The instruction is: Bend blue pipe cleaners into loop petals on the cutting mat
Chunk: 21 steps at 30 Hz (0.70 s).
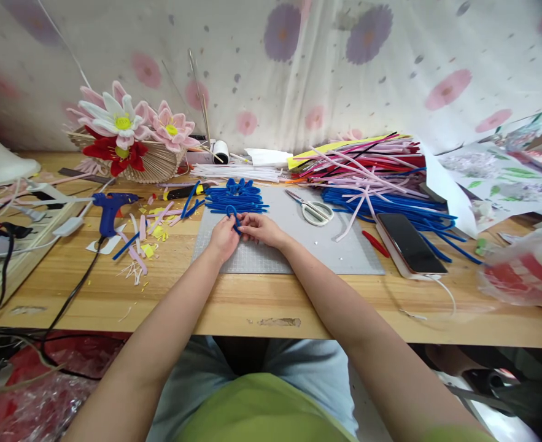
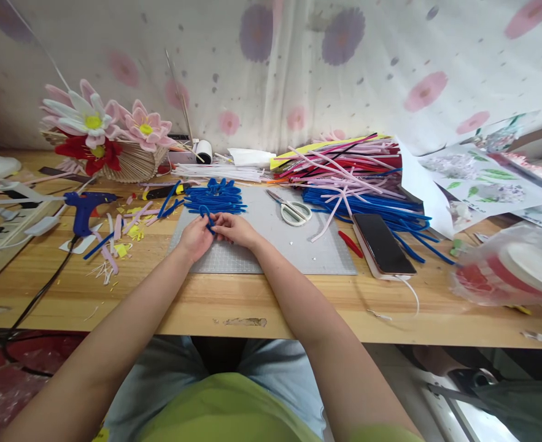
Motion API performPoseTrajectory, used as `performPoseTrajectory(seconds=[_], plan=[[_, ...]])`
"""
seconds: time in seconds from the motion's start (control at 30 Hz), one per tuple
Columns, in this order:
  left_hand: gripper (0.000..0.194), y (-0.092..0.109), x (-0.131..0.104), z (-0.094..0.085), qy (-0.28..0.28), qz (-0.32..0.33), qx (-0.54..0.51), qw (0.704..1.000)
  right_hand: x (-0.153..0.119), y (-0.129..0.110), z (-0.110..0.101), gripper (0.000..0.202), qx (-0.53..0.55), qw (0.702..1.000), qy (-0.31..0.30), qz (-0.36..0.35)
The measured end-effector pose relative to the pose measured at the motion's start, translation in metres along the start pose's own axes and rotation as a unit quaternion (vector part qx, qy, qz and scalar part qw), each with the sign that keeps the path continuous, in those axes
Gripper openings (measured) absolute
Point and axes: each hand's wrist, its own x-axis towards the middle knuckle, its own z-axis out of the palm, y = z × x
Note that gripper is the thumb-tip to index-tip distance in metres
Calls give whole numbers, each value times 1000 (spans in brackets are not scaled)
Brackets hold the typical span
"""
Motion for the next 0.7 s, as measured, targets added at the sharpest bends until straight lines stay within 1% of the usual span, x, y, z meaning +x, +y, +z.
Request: performPoseTrajectory(seconds=[0.07, 0.1, 0.17, 0.23, 0.3, 0.4, 0.43, 0.5, 0.57, 0.63, 0.7], plan=[[21, 3, 1, -4, 36, 19, 9, 999, -1, -1, -4, 32, -17, 999, 33, 4], [19, 5, 1, -6, 44, 20, 20, 999, -2, -2, -6, 34, -15, 998, 58, 4], [17, 7, 1, -9, 33, 7, 59, 998, -3, -5, -10, 36, 9, 994, 110, -2], [16, 6, -2, -9, -1, -17, 119, 993, -5, -7, -11, 37, 35, 989, 141, -13], [17, 4, -4, -8, -39, -39, 185, 981, -5, -10, -11, 37, 50, 990, 132, -22], [18, 2, -5, -5, -73, -55, 251, 964, -4, -9, -9, 37, 69, 992, 100, -32], [18, 2, -6, -4, -81, -56, 253, 962, -4, -8, -9, 37, 77, 991, 100, -33], [19, 5, -6, -4, -100, -71, 225, 967, -3, -6, -9, 35, 97, 988, 114, -34], [19, 10, -8, -6, -122, -110, 175, 971, -3, -4, -10, 32, 114, 985, 126, -30], [16, 15, -9, -9, -140, -152, 132, 969, -4, -4, -11, 31, 132, 983, 126, -22], [12, 17, -11, -11, -147, -166, 113, 968, -4, -4, -13, 29, 152, 981, 122, -16]])
